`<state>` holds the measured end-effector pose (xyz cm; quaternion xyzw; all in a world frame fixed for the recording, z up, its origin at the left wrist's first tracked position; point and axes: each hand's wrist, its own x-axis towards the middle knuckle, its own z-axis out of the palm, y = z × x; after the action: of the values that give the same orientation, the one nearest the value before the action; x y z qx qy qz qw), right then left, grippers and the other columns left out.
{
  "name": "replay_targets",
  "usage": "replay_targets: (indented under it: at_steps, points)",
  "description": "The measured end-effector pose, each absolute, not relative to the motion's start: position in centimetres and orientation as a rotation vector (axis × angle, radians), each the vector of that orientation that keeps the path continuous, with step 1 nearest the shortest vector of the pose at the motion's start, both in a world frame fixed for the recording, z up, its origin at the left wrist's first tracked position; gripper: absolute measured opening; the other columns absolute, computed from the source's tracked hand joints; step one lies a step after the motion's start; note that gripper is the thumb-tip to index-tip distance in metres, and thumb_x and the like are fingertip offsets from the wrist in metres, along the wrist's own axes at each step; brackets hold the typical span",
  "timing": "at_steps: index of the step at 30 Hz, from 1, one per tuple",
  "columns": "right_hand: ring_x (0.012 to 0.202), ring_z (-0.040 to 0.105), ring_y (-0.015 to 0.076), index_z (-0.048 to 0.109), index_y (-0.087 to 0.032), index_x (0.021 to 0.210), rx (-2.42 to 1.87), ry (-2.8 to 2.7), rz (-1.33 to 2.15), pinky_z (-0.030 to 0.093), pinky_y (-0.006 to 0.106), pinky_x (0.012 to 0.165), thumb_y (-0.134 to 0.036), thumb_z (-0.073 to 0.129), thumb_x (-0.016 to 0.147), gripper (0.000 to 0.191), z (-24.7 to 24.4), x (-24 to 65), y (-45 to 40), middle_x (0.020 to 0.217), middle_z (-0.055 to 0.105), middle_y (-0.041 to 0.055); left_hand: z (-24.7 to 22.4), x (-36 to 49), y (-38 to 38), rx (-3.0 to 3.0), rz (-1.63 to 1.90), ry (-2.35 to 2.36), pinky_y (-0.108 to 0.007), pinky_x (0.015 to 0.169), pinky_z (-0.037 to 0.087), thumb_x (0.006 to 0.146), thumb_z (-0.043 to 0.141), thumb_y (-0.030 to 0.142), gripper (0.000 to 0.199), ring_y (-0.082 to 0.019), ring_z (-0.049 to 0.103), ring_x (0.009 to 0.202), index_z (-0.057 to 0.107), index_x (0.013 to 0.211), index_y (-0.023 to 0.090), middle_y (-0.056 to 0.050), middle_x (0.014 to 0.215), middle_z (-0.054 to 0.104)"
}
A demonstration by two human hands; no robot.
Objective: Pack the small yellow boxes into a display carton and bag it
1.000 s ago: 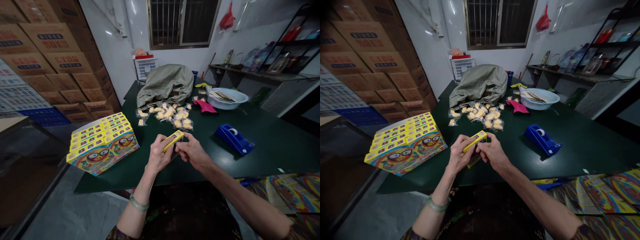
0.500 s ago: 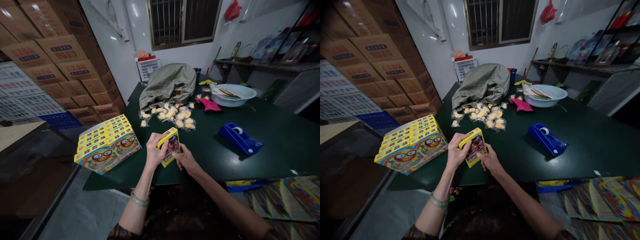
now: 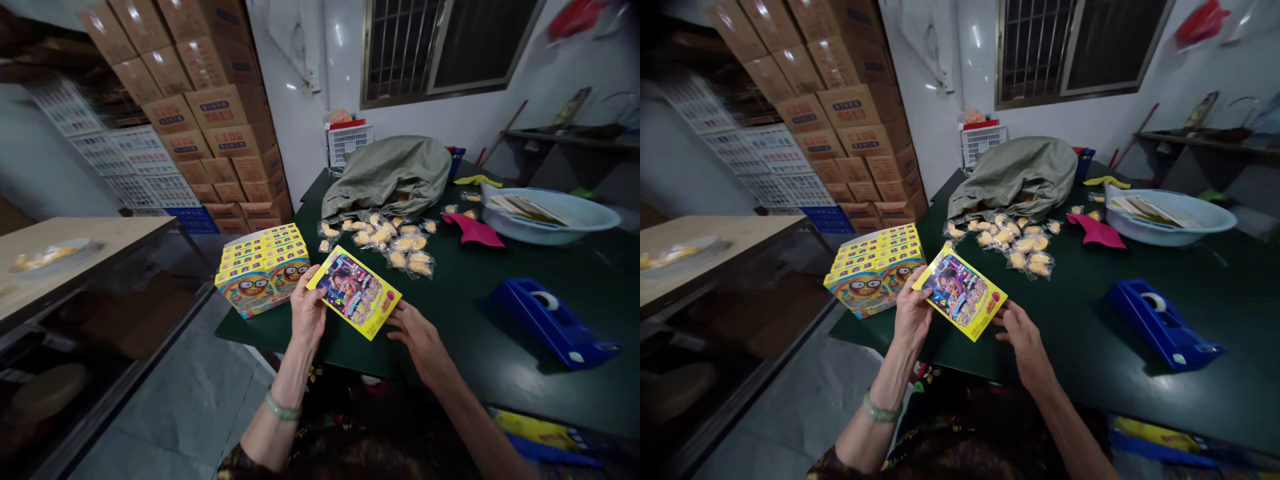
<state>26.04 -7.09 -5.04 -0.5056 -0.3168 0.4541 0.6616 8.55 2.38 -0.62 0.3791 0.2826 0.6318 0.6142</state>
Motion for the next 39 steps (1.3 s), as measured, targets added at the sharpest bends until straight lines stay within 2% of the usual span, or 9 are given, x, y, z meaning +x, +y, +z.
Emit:
replay_targets:
  at_steps: [11, 15, 17, 19, 22, 24, 27, 30, 39]
  points:
    - [0.083, 0.065, 0.0201, 0.058, -0.018, 0.107, -1.003, -0.763, 1.122, 0.052, 0.027, 0.060, -0.044, 0.073, 0.073, 0.045, -1.8, 20.4, -6.2, 0.104, 0.069, 0.0091, 2.1, 6.2, 0.7, 0.789, 1.696, 0.753, -0.019, 0.059, 0.049, 0.048, 0.085, 0.031, 0.049, -0.009, 0.061, 0.064, 0.059, 0.088, 0.019, 0.002, 0.081, 0.066]
    - [0.078, 0.065, 0.0202, 0.047, -0.021, 0.129, -1.063, -0.911, 1.006, 0.053, 0.030, 0.060, -0.046, 0.065, 0.079, 0.058, -0.3, 22.0, -5.9, 0.103, 0.069, 0.0089, 1.2, 4.5, 0.1, 0.726, 1.523, 0.696, -0.022, 0.065, 0.053, 0.054, 0.081, 0.024, 0.051, -0.012, 0.065, 0.073, 0.062, 0.101, 0.021, -0.002, 0.094, 0.070]
    - [0.080, 0.065, 0.0208, 0.034, -0.023, 0.142, -1.115, -1.214, 0.841, 0.053, 0.032, 0.062, -0.043, 0.056, 0.087, 0.063, 1.2, 23.1, -6.0, 0.110, 0.066, 0.0101, 0.9, 3.5, -0.1, 0.548, 1.452, 0.716, -0.026, 0.070, 0.056, 0.057, 0.078, 0.017, 0.041, -0.014, 0.067, 0.075, 0.065, 0.096, 0.016, -0.005, 0.092, 0.071]
    - [0.106, 0.059, 0.0273, 0.027, -0.025, 0.147, -1.137, -1.601, 0.458, 0.053, 0.040, 0.078, -0.034, 0.053, 0.088, 0.064, 3.0, 23.8, -6.3, 0.131, 0.053, 0.0133, 1.0, 2.5, -0.2, 0.426, 1.400, 0.712, -0.029, 0.075, 0.057, 0.061, 0.073, 0.012, 0.028, -0.017, 0.068, 0.078, 0.066, 0.089, 0.012, -0.008, 0.091, 0.072]
    - [0.137, 0.028, 0.0373, 0.034, -0.027, 0.144, -1.019, -2.077, -0.182, 0.034, 0.057, 0.103, -0.019, 0.058, 0.081, 0.068, 5.9, 23.4, -6.3, 0.150, 0.031, 0.0121, 1.8, 1.4, -0.7, 0.373, 1.348, 0.718, -0.030, 0.078, 0.058, 0.065, 0.067, 0.007, 0.018, -0.018, 0.069, 0.081, 0.067, 0.084, 0.009, -0.010, 0.090, 0.073]
    - [0.135, 0.033, 0.0374, 0.044, -0.027, 0.139, -0.865, -2.287, -0.292, 0.032, 0.058, 0.103, -0.016, 0.058, 0.080, 0.061, 7.6, 22.6, -5.6, 0.143, 0.044, 0.0112, 2.3, 0.9, -1.1, 0.368, 1.271, 0.737, -0.029, 0.070, 0.060, 0.068, 0.064, 0.006, 0.017, -0.018, 0.069, 0.075, 0.066, 0.084, 0.009, -0.011, 0.086, 0.073]
    - [0.104, 0.061, 0.0311, 0.059, -0.024, 0.124, -0.851, -2.281, -0.040, 0.047, 0.047, 0.088, -0.030, 0.061, 0.081, 0.044, 9.4, 21.5, -2.9, 0.111, 0.067, 0.0102, 2.6, -0.2, -2.1, 0.456, 1.000, 0.703, -0.032, 0.049, 0.057, 0.075, 0.064, 0.025, 0.024, -0.024, 0.069, 0.063, 0.065, 0.091, 0.008, -0.014, 0.081, 0.071]
    - [0.081, 0.065, 0.0261, 0.068, -0.020, 0.104, -1.051, -2.026, 0.436, 0.052, 0.040, 0.071, -0.044, 0.065, 0.078, 0.036, 10.4, 21.4, 0.6, 0.094, 0.070, 0.0092, 2.7, -2.0, -3.0, 0.584, 0.901, 0.709, -0.032, 0.038, 0.052, 0.076, 0.061, 0.049, 0.045, -0.026, 0.068, 0.054, 0.065, 0.089, 0.007, -0.015, 0.078, 0.069]
    - [0.071, 0.067, 0.0217, 0.070, -0.018, 0.087, -1.055, -1.502, 1.276, 0.055, 0.033, 0.064, -0.048, 0.074, 0.068, 0.036, 11.3, 21.8, 4.5, 0.087, 0.073, 0.0077, 3.7, -9.1, -2.9, 0.918, 1.788, 1.003, -0.020, 0.041, 0.043, 0.073, 0.069, 0.042, 0.026, -0.011, 0.057, 0.048, 0.068, 0.079, 0.016, -0.005, 0.067, 0.064]
